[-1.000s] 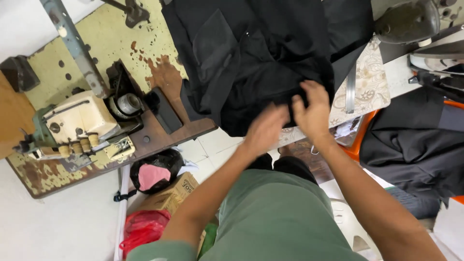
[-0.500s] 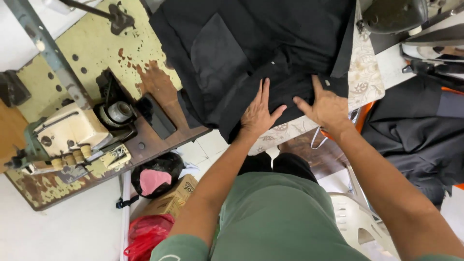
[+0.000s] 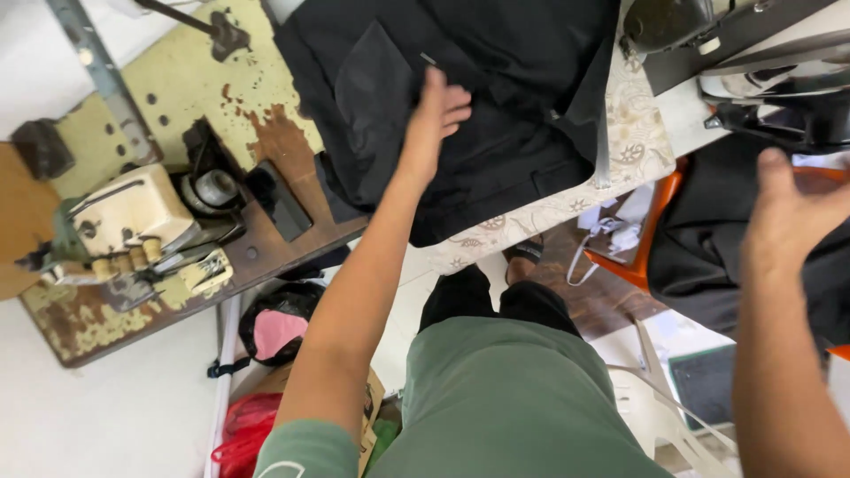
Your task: Ironing a pair of black pants on a workbench using a hand iron and a water bottle for dampening.
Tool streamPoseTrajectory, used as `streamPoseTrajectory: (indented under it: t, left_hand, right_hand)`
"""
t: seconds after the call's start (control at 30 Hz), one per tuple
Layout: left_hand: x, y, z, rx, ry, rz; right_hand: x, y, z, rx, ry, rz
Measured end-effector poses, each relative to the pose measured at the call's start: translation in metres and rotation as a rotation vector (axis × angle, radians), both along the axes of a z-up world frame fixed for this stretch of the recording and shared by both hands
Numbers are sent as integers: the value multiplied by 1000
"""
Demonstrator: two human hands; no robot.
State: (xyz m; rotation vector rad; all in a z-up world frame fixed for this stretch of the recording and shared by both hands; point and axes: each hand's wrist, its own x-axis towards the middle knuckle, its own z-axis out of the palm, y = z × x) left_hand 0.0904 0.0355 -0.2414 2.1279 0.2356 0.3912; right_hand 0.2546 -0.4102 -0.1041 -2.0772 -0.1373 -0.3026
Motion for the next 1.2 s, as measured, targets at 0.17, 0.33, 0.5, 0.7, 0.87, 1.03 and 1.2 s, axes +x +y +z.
streamPoseTrajectory:
  t: [0.17, 0.33, 0.5, 0.7, 0.87, 1.03, 1.2]
  left_hand:
    - [25, -8, 177, -1188, 455, 570]
    - [27, -1, 135, -406, 566, 245]
    - [29, 1, 57, 677, 477, -174]
    - [41, 10, 20, 692, 413, -114]
    - [53, 23, 67, 436, 669, -165]
    - [56, 33, 74, 232, 700, -152]
    - [50, 40, 106, 74, 819, -141]
  right_hand:
    - [57, -10, -41, 370, 145, 211]
    - [13, -16, 4, -337, 364, 16]
    - [-98, 76, 98, -316, -92, 411]
    - [-154, 207, 79, -815, 567, 552]
    - [-162, 261, 48, -857, 514, 702]
    - [-152, 276, 27, -893, 522, 556]
    - [-147, 295, 34, -782, 524, 398]
